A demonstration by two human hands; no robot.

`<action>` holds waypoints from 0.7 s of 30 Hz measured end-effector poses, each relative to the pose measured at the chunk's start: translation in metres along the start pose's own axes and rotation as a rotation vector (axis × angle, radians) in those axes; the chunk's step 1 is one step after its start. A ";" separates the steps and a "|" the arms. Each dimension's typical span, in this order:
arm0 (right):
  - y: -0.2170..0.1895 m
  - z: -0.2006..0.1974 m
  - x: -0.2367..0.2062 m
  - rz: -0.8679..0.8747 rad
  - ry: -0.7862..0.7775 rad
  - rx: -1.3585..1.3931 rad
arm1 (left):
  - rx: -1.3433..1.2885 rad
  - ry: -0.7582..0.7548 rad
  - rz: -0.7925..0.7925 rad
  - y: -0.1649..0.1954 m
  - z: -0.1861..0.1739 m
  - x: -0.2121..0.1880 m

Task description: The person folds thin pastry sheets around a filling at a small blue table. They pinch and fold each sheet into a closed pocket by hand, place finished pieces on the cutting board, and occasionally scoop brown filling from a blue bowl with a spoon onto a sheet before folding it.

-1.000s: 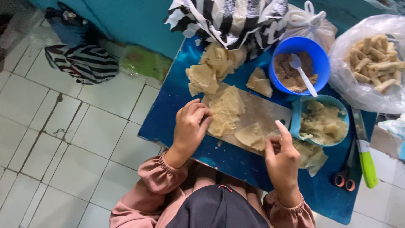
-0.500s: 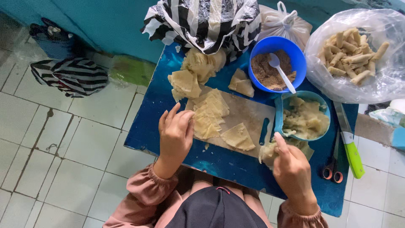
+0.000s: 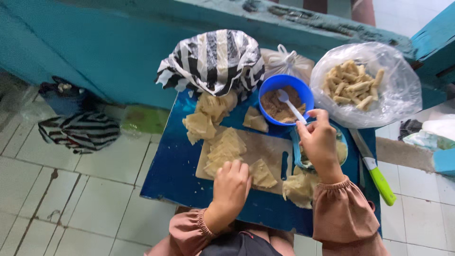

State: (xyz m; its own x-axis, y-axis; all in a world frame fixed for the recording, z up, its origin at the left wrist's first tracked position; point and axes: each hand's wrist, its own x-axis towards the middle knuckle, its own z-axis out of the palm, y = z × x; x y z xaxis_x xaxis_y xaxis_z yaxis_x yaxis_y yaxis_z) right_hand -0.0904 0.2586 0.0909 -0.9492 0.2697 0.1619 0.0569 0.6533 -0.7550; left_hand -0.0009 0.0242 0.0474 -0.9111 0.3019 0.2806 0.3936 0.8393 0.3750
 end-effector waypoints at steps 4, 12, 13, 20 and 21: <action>-0.001 -0.001 0.019 0.025 0.010 0.094 | 0.007 -0.049 0.038 0.002 0.005 0.005; -0.003 0.014 0.052 -0.046 -0.116 -0.648 | -0.091 -0.074 0.042 0.006 0.006 0.010; -0.002 0.013 0.052 -0.038 -0.136 -0.601 | -0.111 -0.066 0.038 0.006 0.006 0.009; 0.004 0.012 0.057 -0.192 0.065 -0.108 | -0.308 -0.126 -0.002 0.006 0.001 0.001; 0.002 0.021 0.062 -0.169 0.081 -0.008 | -0.328 -0.129 -0.013 0.006 0.001 0.000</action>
State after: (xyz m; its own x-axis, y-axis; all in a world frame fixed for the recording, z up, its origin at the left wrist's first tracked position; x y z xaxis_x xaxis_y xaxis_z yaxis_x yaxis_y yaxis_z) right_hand -0.1553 0.2618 0.0855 -0.9173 0.2117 0.3372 -0.0985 0.7000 -0.7074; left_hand 0.0013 0.0295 0.0490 -0.9161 0.3642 0.1675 0.3809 0.6603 0.6472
